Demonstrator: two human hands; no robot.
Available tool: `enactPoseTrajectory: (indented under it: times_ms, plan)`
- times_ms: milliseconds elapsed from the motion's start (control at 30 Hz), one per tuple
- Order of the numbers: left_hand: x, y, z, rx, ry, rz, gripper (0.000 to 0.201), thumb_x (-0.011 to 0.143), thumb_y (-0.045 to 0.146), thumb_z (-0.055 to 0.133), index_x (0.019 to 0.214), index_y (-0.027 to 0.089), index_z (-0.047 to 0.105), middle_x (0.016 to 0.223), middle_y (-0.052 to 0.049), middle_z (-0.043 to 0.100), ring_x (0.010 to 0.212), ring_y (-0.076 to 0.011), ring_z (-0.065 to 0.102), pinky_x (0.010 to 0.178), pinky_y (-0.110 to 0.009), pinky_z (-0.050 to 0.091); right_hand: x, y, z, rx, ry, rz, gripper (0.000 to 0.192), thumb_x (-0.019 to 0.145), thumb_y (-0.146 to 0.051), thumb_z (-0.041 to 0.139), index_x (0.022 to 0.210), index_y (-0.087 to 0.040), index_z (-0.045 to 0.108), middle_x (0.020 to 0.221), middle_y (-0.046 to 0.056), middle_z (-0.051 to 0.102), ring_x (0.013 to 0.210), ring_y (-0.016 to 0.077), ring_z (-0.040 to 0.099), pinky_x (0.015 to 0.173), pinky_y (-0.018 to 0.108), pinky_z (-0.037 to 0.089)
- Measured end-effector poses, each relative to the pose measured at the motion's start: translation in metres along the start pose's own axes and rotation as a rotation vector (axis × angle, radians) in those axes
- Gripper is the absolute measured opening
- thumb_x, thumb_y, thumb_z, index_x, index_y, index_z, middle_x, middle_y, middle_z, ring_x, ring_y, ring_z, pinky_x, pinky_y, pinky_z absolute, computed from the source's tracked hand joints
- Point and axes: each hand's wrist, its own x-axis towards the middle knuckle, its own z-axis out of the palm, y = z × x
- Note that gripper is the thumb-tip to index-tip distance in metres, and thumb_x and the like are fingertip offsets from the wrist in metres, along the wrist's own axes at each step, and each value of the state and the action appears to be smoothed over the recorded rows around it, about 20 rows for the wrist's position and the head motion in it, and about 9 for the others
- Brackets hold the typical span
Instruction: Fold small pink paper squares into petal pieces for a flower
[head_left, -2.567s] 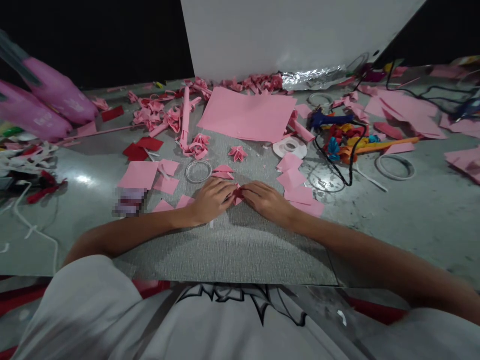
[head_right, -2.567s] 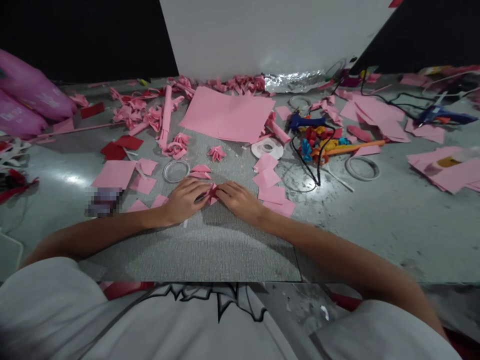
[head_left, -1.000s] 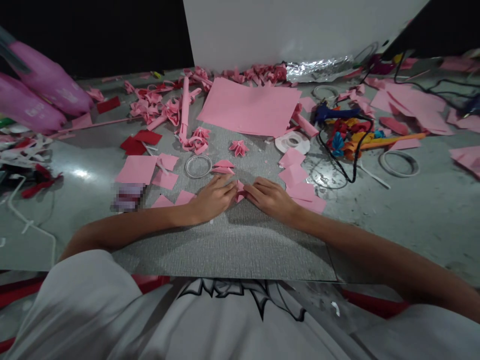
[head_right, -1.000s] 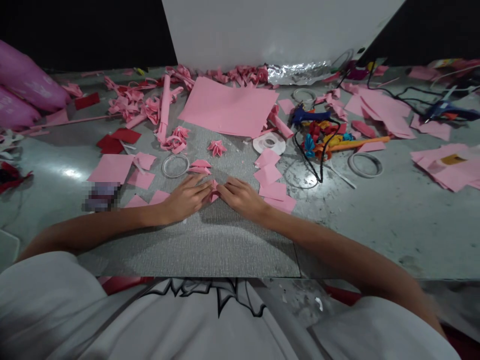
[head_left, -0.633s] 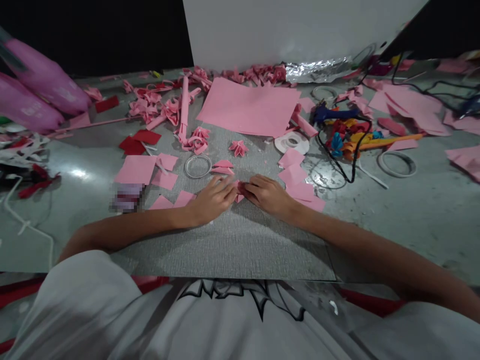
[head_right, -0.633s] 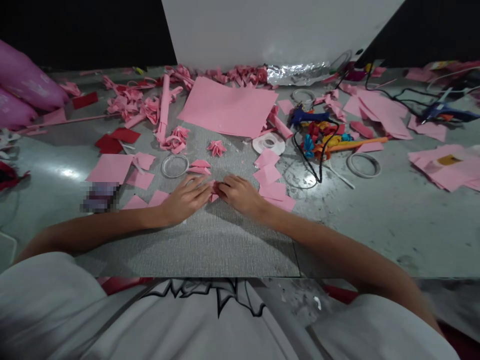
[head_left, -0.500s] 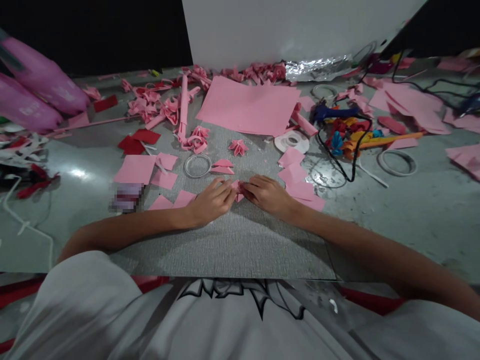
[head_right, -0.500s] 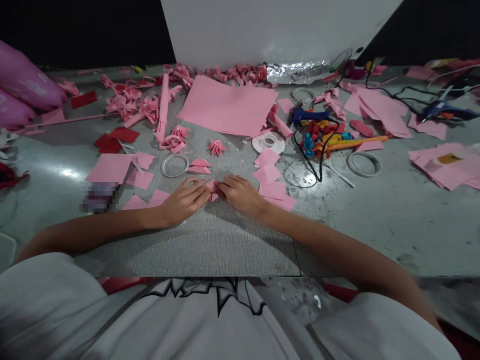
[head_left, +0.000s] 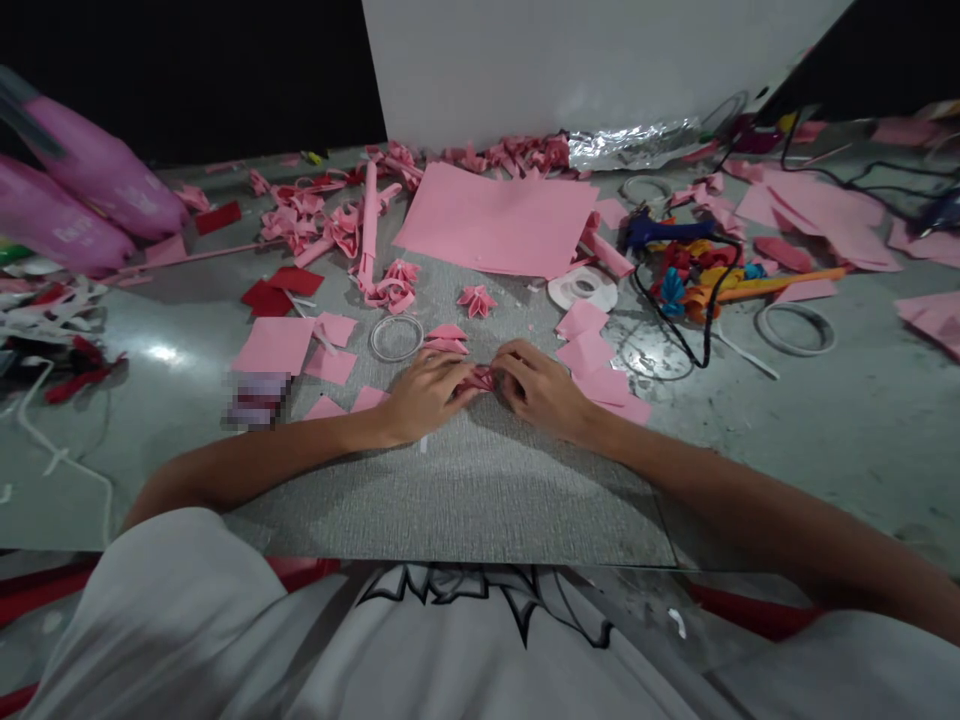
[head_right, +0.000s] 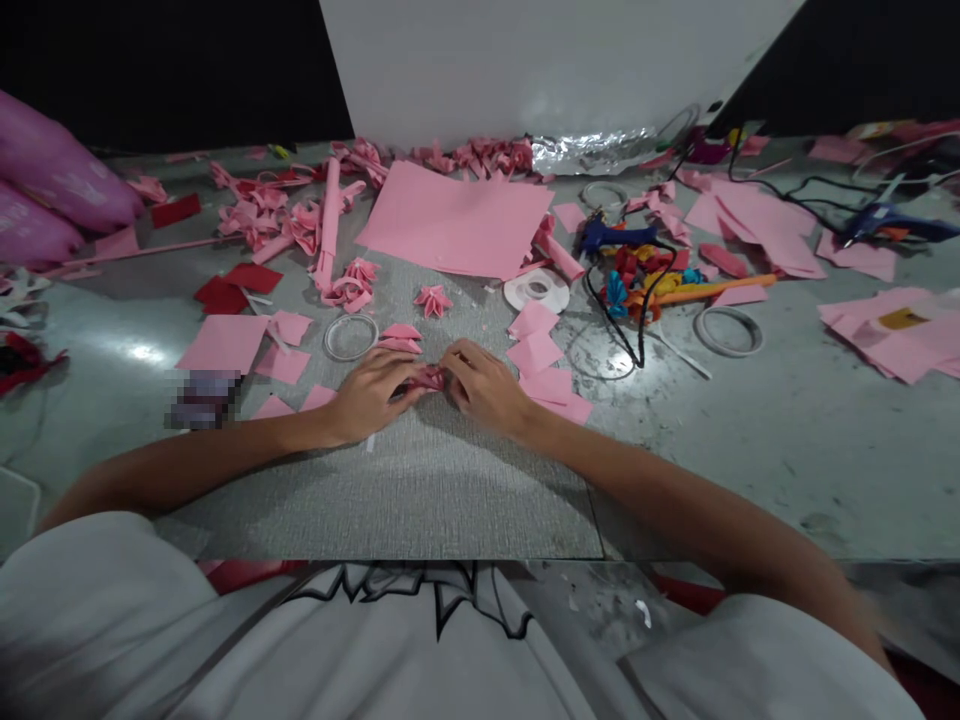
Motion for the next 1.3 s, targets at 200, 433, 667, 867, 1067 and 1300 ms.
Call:
enactPoseTrajectory:
  times_ms: [200,433,667,867,1067,1300]
  plan:
    - [0.000,-0.003,0.002,-0.027,0.021,-0.017,0.023,0.110,0.025,0.048,0.114,0.022,0.071,0.111,-0.008,0.078,0.114,-0.0236,0.073,0.102,-0.046,0.059,0.003,0.004,0.002,0.084,-0.024,-0.052,0.026,0.098,-0.010,0.050,0.112,-0.023,0.068,0.107,0.011,0.076,0.099,0.0269,0.071,0.085,0.044,0.062]
    - [-0.001,0.001,-0.002,-0.124,0.088,-0.070,0.028,0.111,0.045,0.050,0.117,0.021,0.061,0.126,-0.013,0.070,0.125,-0.0266,0.067,0.104,-0.047,0.060,-0.001,0.001,0.001,0.070,0.021,-0.045,0.023,0.106,-0.015,0.046,0.111,-0.023,0.068,0.104,0.011,0.075,0.092,0.0229,0.073,0.078,0.037,0.065]
    - [-0.003,0.002,-0.004,-0.193,0.136,-0.040,0.020,0.108,0.040,0.058,0.121,0.025,0.057,0.129,-0.012,0.062,0.123,-0.0239,0.066,0.090,-0.038,0.064,-0.010,-0.007,-0.007,-0.088,0.123,-0.111,0.021,0.107,-0.014,0.048,0.118,-0.023,0.064,0.112,0.013,0.076,0.101,0.0221,0.076,0.077,0.031,0.065]
    - [-0.001,0.002,-0.004,-0.149,0.183,0.001,0.010,0.108,0.020,0.053,0.114,0.025,0.060,0.120,-0.009,0.065,0.118,-0.0208,0.067,0.096,-0.039,0.061,-0.009,-0.008,-0.007,-0.056,0.105,-0.116,0.022,0.106,-0.013,0.051,0.121,-0.023,0.063,0.124,0.015,0.076,0.111,0.0249,0.077,0.088,0.036,0.068]
    - [0.000,0.002,-0.003,-0.146,0.185,-0.001,0.018,0.108,0.012,0.046,0.105,0.024,0.060,0.117,-0.007,0.068,0.115,-0.0188,0.069,0.100,-0.037,0.059,-0.001,-0.006,-0.004,0.082,0.150,-0.070,0.021,0.110,-0.020,0.046,0.122,-0.023,0.064,0.122,0.013,0.078,0.103,0.0215,0.080,0.084,0.034,0.069]
    - [0.003,0.003,-0.007,-0.282,0.300,0.047,0.013,0.108,0.014,0.050,0.104,0.023,0.059,0.109,-0.007,0.073,0.109,-0.0176,0.072,0.093,-0.033,0.059,0.005,0.001,-0.004,0.258,0.181,0.000,0.021,0.111,-0.026,0.049,0.111,-0.024,0.070,0.107,0.009,0.082,0.094,0.0183,0.080,0.081,0.029,0.068]
